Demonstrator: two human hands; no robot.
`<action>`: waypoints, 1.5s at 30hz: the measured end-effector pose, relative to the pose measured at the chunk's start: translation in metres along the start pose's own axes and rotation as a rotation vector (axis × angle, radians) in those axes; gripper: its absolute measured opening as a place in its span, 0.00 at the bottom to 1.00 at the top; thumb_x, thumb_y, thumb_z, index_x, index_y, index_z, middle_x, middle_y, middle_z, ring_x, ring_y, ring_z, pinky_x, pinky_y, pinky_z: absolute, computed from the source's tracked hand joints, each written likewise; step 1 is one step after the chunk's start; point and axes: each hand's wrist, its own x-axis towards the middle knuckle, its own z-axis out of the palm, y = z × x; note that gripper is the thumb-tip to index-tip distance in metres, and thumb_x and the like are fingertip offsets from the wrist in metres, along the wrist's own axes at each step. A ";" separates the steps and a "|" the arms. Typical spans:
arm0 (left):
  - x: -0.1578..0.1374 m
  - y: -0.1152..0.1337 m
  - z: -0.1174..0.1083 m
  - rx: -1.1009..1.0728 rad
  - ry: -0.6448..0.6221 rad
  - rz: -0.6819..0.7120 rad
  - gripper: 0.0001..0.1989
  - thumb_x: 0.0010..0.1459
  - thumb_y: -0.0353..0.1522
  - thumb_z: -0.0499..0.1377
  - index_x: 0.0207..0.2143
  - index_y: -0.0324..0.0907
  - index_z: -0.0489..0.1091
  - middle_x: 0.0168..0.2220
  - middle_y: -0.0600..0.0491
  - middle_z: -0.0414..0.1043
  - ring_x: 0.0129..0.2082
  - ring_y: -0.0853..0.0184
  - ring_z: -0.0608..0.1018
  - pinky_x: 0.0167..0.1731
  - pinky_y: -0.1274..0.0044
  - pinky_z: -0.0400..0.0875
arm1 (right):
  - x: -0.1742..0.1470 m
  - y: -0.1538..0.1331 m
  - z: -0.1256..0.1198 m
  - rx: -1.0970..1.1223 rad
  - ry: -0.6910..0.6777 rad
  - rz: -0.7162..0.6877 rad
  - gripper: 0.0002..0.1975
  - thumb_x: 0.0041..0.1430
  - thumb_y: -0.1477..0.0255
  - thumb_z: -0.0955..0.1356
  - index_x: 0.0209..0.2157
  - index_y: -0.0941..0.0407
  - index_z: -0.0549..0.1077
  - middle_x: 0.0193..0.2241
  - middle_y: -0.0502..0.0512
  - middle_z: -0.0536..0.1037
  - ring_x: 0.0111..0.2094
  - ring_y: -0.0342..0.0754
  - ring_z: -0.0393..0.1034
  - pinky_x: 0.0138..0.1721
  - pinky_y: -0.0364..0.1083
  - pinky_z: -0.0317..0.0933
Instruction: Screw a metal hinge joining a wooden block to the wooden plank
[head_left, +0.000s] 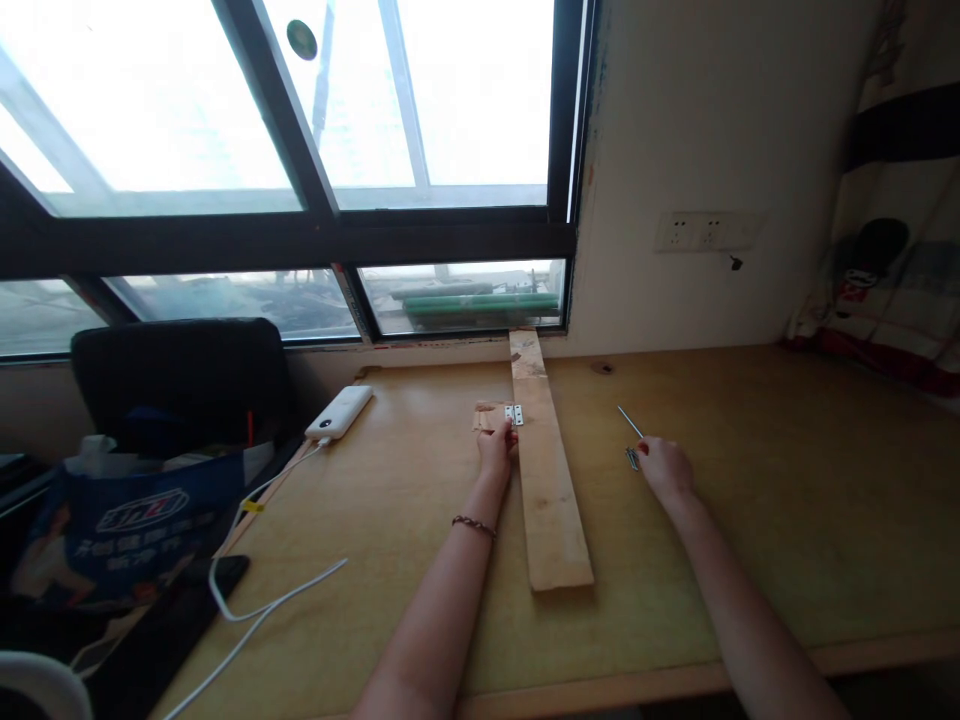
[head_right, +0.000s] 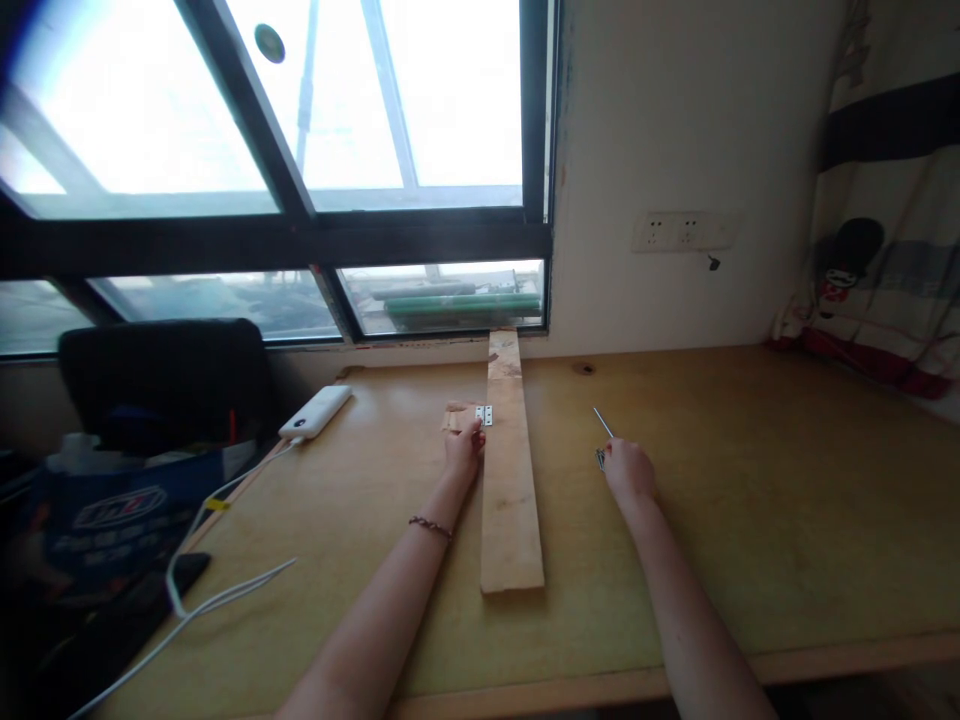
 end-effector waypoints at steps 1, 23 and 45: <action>0.000 0.000 0.000 -0.002 -0.003 -0.005 0.13 0.35 0.31 0.64 0.26 0.34 0.67 0.17 0.56 0.67 0.14 0.76 0.68 0.16 0.83 0.63 | 0.000 0.000 0.001 -0.009 -0.014 -0.011 0.12 0.53 0.72 0.61 0.29 0.55 0.76 0.27 0.61 0.77 0.28 0.51 0.71 0.21 0.44 0.48; -0.006 0.005 0.002 -0.037 0.002 -0.019 0.14 0.35 0.31 0.64 0.26 0.34 0.66 0.17 0.56 0.67 0.14 0.76 0.68 0.15 0.84 0.62 | 0.001 -0.004 0.013 -0.142 -0.100 0.065 0.13 0.56 0.70 0.60 0.38 0.54 0.74 0.30 0.62 0.76 0.34 0.54 0.72 0.27 0.44 0.59; -0.001 0.000 0.002 -0.024 0.001 -0.001 0.14 0.35 0.32 0.64 0.27 0.34 0.68 0.17 0.56 0.67 0.13 0.76 0.66 0.15 0.83 0.60 | 0.035 -0.164 0.028 1.274 -0.145 -0.187 0.19 0.37 0.60 0.70 0.28 0.61 0.74 0.27 0.56 0.76 0.17 0.39 0.63 0.17 0.40 0.57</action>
